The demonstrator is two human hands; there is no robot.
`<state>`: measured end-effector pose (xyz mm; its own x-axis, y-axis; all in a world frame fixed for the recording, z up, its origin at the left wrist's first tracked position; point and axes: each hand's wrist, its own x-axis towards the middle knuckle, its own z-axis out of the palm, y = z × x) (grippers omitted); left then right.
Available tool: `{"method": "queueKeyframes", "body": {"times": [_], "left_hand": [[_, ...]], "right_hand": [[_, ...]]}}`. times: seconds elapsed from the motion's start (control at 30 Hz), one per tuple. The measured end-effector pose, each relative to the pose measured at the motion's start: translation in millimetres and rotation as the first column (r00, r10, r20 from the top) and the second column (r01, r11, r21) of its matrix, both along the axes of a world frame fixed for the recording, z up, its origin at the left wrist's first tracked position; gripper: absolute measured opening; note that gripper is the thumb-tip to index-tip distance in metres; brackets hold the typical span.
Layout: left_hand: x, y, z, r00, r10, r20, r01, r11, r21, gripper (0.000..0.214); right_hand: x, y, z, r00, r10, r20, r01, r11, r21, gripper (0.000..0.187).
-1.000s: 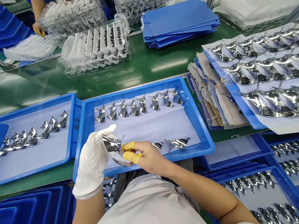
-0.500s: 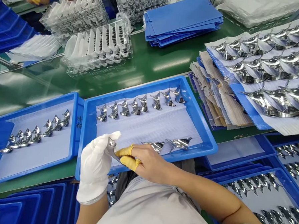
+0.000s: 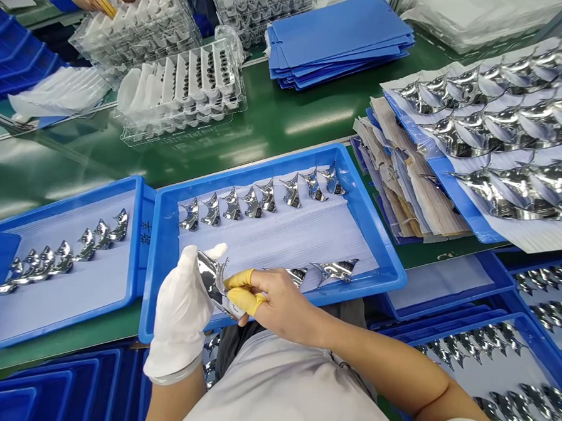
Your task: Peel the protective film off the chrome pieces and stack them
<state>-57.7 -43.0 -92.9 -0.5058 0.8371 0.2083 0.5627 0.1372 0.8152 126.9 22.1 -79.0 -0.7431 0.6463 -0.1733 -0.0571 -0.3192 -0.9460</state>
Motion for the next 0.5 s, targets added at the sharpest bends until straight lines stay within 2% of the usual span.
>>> {"method": "queueKeyframes", "body": {"times": [0.07,0.17,0.27,0.37,0.43,0.5], "left_hand": [[0.9,-0.7,-1.0,0.999,-0.02,-0.028,0.021,1.0,0.018,0.028],[2.5,-1.5,-2.8,0.993,-0.102,-0.06,0.102,0.995,-0.004,0.037],[5.1,0.3,-1.9,0.994,-0.103,-0.046,0.102,0.995,-0.015,0.041],[11.8,5.6,4.4,0.989,-0.078,0.128,0.083,0.996,-0.032,0.033],[16.6,8.8,8.5,0.957,-0.041,0.287,0.063,0.996,-0.065,0.03],[18.5,9.7,9.4,0.925,0.006,0.381,0.028,0.996,-0.085,0.03]], "right_hand": [[-0.2,-0.3,0.4,1.0,-0.005,-0.006,0.005,1.0,0.027,0.02],[-0.3,0.5,3.0,1.0,-0.007,-0.007,0.007,0.998,0.056,0.02],[-0.4,0.9,3.8,1.0,-0.012,-0.004,0.013,0.997,0.078,0.021],[-0.1,0.8,1.4,1.0,-0.011,-0.005,0.012,0.996,0.091,0.022],[1.0,1.2,-0.9,1.0,-0.017,0.002,0.016,0.995,0.095,0.022],[3.3,1.9,-3.6,0.999,-0.036,0.026,0.033,0.993,0.112,0.023]]}}
